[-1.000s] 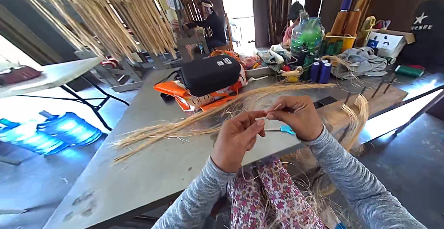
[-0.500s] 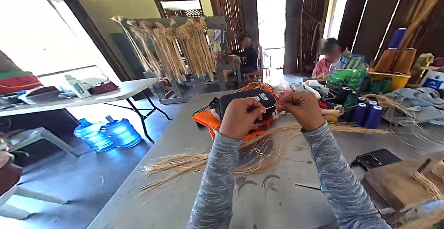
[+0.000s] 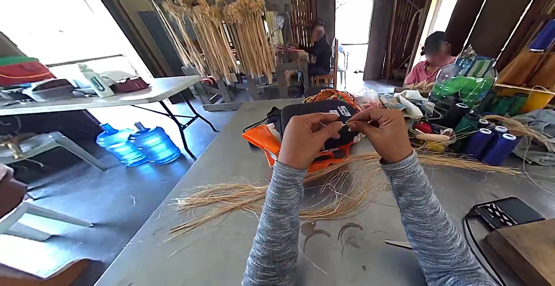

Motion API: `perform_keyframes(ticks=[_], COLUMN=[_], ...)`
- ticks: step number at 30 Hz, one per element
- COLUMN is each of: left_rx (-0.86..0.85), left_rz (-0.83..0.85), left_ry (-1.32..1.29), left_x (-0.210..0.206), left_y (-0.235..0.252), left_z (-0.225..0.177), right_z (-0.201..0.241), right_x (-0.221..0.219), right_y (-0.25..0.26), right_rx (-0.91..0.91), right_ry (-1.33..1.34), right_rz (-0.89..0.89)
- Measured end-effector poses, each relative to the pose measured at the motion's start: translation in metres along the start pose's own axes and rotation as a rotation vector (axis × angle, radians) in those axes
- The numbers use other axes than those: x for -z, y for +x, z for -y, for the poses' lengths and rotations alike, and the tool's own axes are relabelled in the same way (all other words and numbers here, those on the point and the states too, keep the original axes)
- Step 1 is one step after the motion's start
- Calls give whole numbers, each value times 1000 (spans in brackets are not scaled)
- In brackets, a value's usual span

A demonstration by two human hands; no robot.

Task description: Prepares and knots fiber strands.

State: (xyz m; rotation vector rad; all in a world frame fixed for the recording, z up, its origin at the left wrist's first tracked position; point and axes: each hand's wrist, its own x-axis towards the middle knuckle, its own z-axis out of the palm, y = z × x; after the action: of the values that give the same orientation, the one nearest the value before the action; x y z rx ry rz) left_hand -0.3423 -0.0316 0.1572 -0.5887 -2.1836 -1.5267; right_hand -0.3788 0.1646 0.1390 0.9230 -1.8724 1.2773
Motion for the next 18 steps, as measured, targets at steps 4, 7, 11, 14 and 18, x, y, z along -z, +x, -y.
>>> perform_keyframes(ticks=[4, 7, 11, 14, 18], left_rx=[55, 1, -68, -104, -112], left_rz=[39, -24, -119, -103, -102], left_ry=[-50, 42, 216, 208, 175], left_x=[-3, -9, -11, -7, -5], left_y=[0, -3, -4, -5, -5], left_z=[-2, 3, 4, 5, 5], right_z=[-3, 2, 9, 9, 5], right_x=[-6, -8, -9, -9, -8], right_y=[0, -2, -5, -5, -4], right_rx=[25, 20, 33, 47, 63], right_ry=[22, 1, -30, -8, 10], right_rz=[-2, 2, -12, -38, -68])
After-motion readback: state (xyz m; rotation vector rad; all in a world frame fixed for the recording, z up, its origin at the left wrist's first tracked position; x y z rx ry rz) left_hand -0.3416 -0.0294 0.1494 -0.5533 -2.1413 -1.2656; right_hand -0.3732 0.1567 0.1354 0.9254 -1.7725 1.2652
